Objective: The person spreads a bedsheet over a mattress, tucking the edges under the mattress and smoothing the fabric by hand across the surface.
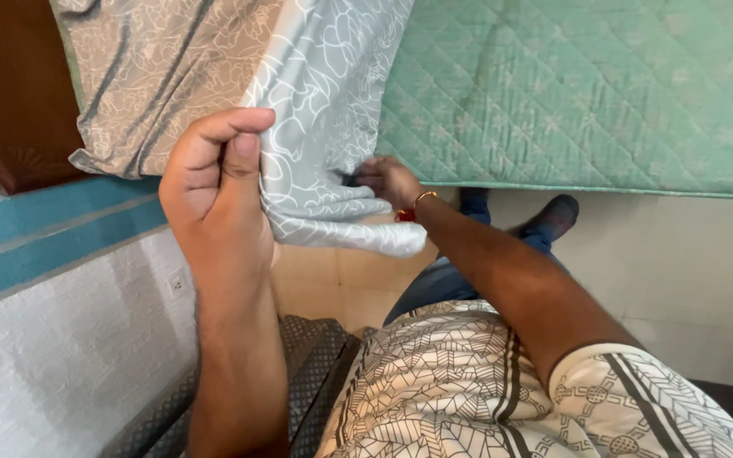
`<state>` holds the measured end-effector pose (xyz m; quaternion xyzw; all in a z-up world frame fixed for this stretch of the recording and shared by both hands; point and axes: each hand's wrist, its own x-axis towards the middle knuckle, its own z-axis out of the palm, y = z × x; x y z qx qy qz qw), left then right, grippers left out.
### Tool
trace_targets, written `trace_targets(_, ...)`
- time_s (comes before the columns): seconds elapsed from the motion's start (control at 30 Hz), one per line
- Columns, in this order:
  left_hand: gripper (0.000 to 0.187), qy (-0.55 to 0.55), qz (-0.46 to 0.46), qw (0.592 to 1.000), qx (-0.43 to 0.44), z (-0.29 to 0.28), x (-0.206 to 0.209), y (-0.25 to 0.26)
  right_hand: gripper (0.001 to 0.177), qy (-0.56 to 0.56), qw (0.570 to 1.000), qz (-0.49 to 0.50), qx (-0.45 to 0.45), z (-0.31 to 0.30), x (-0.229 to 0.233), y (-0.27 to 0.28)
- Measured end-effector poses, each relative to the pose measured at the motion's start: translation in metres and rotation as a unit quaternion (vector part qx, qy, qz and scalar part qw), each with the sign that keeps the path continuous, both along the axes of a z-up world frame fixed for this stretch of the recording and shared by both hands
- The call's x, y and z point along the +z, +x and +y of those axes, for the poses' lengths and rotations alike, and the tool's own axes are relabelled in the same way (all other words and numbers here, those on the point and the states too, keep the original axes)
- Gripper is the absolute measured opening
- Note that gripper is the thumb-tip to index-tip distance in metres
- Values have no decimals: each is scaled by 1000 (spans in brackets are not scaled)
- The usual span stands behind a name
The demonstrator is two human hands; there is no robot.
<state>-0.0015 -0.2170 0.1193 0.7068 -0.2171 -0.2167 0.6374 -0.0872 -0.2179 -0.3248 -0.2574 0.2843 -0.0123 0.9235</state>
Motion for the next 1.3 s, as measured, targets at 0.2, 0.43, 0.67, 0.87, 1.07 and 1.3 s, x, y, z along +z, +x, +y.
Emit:
trace_targets(0.2,9,-10,62,998,11,3,14,-6,107,266,952,99,116,4,44,27)
trace_targets(0.43,10,-5,66,998,21,11,10,-2,35,263,956,-82,99,25,17,38)
trace_targets(0.67,14,-40,104,994,0,4,-5,2,30,133,986,-37,97,14,20,7)
trace_targets(0.87,19,-107,174,978,-39,-23,-35,6,39,-339,937,-43,67,21,50,-49)
trace_targets(1.07,21,-115,186,973,-66,-40,-77,11,48,-592,805,18,17,-25,91,-94)
trace_targets(1.3,41,85,77,982,-153,-38,-124,-16,33,-575,815,34,-60,-76,164,-148)
